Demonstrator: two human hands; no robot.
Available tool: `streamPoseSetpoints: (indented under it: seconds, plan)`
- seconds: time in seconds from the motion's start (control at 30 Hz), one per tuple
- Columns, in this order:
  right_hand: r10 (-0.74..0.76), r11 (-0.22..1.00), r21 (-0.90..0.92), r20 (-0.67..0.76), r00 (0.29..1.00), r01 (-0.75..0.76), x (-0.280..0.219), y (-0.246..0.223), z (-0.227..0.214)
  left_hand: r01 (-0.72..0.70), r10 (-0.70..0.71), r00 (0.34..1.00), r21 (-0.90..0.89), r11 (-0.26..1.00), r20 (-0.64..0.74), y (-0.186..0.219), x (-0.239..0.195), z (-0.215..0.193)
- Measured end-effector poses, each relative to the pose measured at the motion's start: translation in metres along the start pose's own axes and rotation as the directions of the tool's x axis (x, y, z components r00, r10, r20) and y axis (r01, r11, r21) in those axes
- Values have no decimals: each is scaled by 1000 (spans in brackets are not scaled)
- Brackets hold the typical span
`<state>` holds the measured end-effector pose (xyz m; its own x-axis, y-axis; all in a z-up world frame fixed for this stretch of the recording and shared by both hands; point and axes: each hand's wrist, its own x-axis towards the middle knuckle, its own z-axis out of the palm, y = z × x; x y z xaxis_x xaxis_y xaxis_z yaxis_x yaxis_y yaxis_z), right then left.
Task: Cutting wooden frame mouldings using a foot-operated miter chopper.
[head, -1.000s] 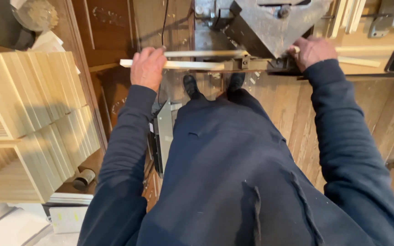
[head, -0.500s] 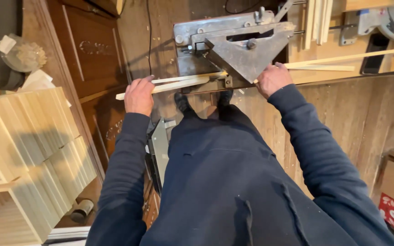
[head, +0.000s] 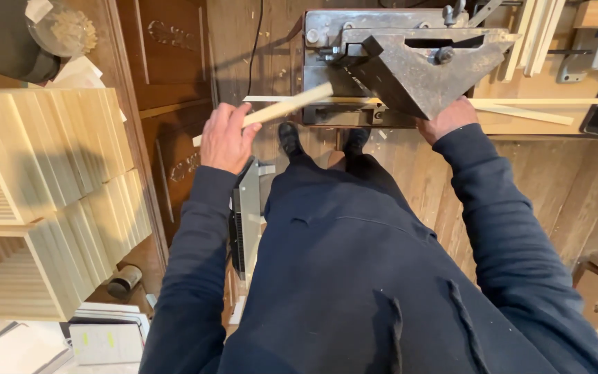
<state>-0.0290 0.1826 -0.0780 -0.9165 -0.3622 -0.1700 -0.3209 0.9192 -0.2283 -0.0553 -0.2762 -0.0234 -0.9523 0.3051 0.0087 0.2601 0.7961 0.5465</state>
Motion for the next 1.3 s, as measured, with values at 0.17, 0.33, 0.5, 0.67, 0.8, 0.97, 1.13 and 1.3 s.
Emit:
streamPoseSetpoints:
  seconds: [0.17,0.33,0.5,0.67,0.8,0.97,1.13,1.3]
  plan:
    - [-2,997,72,-77,997,7,5,-12,-16,-87,84,996,66,994,36,4,12,19]
    - [35,990,136,-38,999,-29,5,-15,-17,-159,157,987,139,977,25,14,41,50]
    - [13,986,168,-122,992,8,4,-19,-20,-314,298,946,144,938,126,19,58,88]
    - [67,985,162,-88,994,-52,3,-18,-15,-349,337,928,57,935,159,13,58,92]
    - [62,982,186,-131,989,-37,4,-24,-20,-301,274,941,121,946,200,6,60,99]
    - [149,987,85,-133,980,-138,-8,-60,-15,-285,265,955,162,945,130,0,57,103]
    - [137,982,127,8,990,-137,4,-154,-40,-306,297,952,191,933,74,-10,49,93]
    - [62,983,178,-89,994,-45,54,-163,-21,-288,273,957,230,929,98,-15,47,89]
